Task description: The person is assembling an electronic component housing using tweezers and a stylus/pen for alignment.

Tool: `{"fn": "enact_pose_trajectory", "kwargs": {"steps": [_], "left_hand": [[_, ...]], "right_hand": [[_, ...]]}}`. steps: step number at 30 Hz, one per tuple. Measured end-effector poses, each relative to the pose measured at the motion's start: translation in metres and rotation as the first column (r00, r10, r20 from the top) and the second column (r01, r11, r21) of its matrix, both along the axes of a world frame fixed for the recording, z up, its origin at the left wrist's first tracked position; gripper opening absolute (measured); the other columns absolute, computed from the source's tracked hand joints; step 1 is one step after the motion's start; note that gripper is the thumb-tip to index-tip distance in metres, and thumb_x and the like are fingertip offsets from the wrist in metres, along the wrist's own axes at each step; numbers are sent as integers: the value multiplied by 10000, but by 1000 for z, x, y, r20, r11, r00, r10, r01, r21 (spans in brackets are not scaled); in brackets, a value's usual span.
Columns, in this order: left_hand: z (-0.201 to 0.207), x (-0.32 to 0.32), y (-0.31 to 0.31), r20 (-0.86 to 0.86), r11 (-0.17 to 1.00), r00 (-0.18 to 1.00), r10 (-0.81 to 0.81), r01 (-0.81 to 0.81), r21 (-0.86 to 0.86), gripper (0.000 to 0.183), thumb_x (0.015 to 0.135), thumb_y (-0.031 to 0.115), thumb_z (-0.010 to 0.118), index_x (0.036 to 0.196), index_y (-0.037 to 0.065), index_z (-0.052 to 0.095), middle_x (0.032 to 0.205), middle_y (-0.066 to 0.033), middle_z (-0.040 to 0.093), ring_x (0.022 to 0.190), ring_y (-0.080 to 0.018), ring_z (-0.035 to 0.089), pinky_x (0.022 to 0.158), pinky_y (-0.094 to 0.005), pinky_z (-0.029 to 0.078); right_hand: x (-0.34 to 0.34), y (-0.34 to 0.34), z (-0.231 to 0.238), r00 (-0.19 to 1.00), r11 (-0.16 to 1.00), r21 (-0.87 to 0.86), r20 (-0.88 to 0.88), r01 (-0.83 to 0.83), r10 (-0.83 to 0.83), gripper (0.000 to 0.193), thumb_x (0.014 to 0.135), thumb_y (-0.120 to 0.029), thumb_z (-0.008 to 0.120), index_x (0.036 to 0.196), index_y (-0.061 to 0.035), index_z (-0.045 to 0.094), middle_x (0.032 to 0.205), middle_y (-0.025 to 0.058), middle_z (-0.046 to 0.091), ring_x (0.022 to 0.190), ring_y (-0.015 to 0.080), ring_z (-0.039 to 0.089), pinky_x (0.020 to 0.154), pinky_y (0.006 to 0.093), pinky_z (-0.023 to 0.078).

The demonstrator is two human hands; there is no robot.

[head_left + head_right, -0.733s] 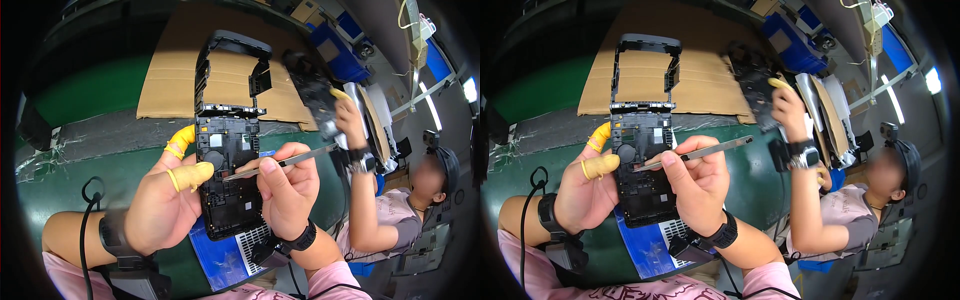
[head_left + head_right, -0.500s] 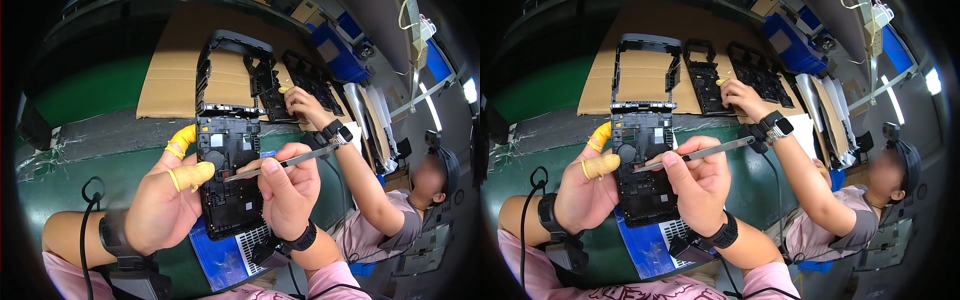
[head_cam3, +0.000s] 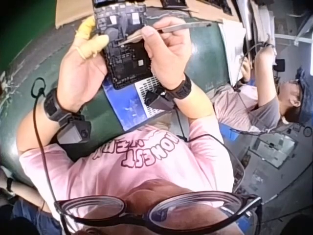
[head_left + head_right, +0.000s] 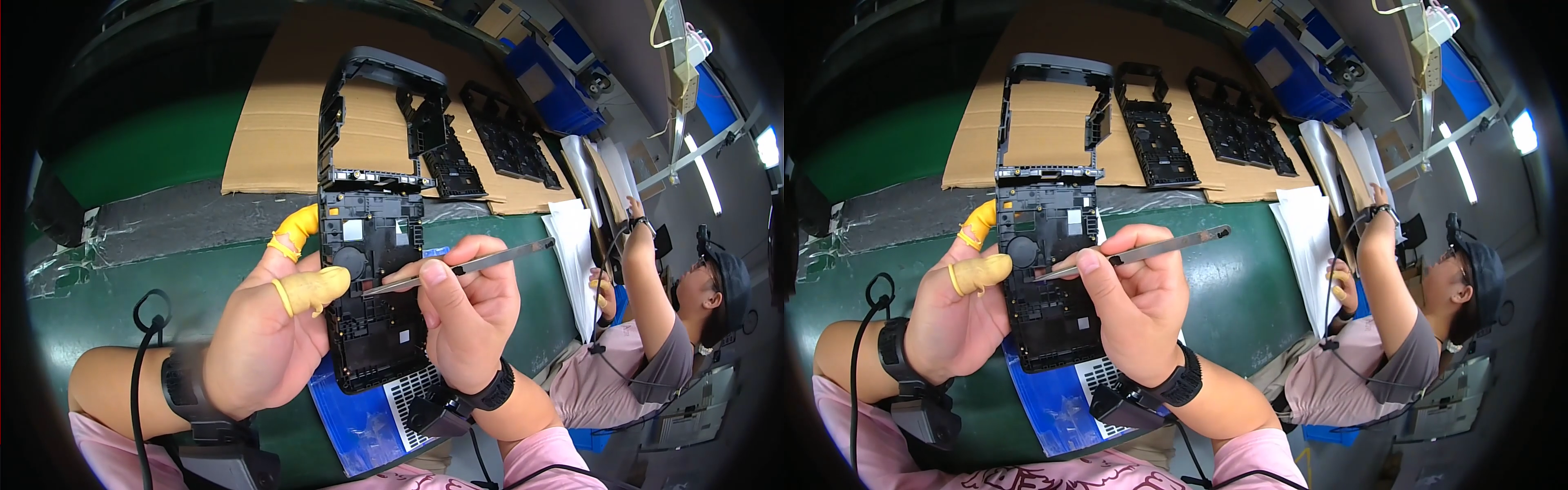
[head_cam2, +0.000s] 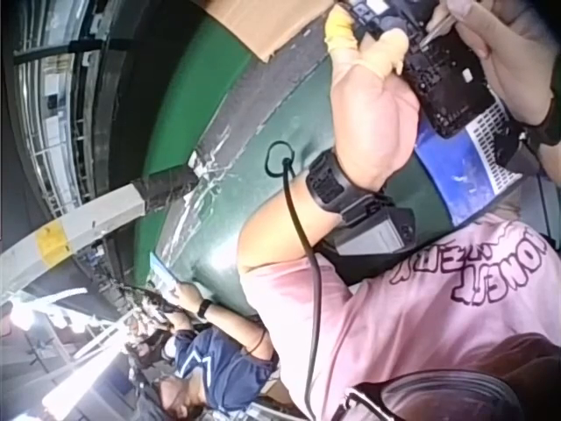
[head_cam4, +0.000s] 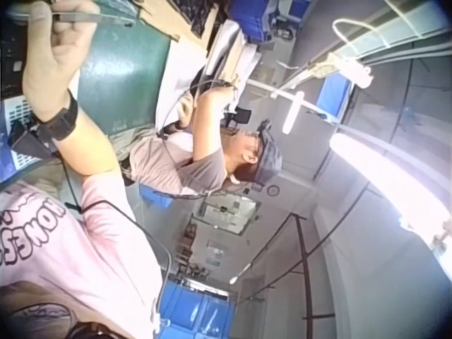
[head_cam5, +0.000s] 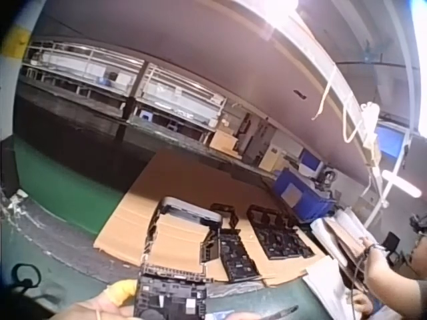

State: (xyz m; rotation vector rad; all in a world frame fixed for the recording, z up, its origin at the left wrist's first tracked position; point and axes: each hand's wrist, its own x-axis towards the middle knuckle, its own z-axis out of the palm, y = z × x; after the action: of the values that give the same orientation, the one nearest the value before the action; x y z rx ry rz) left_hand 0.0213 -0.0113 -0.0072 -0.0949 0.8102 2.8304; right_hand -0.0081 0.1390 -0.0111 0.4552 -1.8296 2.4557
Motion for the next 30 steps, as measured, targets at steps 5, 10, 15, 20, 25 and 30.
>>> {"fn": "enact_pose_trajectory", "kwargs": {"steps": [5, 10, 15, 20, 25, 30], "left_hand": [[-4, -3, 4, -3, 992, 1000, -14, 13, -127, 531, 764, -17, 501, 1252, 76, 313, 1146, -142, 505, 1042, -236, 528, 899, -369, 430], [-11, -6, 3, -60, 974, 998, 18, -31, -223, 551, 715, -110, 512, 1218, 35, 340, 1107, -130, 527, 988, -204, 553, 849, -308, 456], [-11, -19, -16, -145, 941, 985, 94, -135, -310, 423, 742, -107, 468, 1149, -10, 414, 1085, -108, 541, 937, -162, 567, 798, -267, 475], [-2, -98, -98, -156, 723, 893, 422, -435, -537, 137, 843, 102, 521, 965, 44, 540, 876, -55, 582, 791, -151, 594, 669, -292, 518], [-53, -123, -215, -26, 580, 870, 492, -350, -736, 405, 879, 356, 455, 1226, 148, 464, 1137, -90, 530, 1014, -194, 500, 838, -323, 398], [-26, -144, -167, -732, -433, 602, 318, -595, -677, 398, 793, 106, 597, 1168, 34, 486, 984, -122, 541, 917, -196, 530, 820, -273, 420]], "right_hand": [[-3, 9, -6, 992, 991, -62, -56, -117, 114, 206, 845, 63, 494, 989, 2, 360, 850, 139, 592, 798, 160, 610, 717, 251, 505], [0, 8, -5, 995, 998, -22, -84, -58, 56, 217, 843, 50, 501, 999, -27, 371, 836, 160, 604, 618, 81, 542, 528, 178, 432], [-12, 37, 25, 957, 982, -185, -274, 41, -92, 124, 880, -59, 472, 994, -53, 425, 815, 242, 609, 433, 73, 387, 430, 171, 319], [-15, 84, 38, 878, 928, -194, -307, 319, -366, 114, 885, -87, 466, 986, -38, 444, 786, 238, 610, 412, 91, 378, 412, 180, 296], [-32, 95, -3, 909, 911, -218, -153, 351, -387, 127, 846, -23, 517, 935, -40, 429, 760, 191, 615, 441, 68, 404, 412, 184, 314], [-41, 102, -5, 958, 944, -189, -48, 270, -283, 176, 832, -11, 543, 953, -32, 417, 738, 77, 566, 513, 57, 448, 449, 172, 346]]}}
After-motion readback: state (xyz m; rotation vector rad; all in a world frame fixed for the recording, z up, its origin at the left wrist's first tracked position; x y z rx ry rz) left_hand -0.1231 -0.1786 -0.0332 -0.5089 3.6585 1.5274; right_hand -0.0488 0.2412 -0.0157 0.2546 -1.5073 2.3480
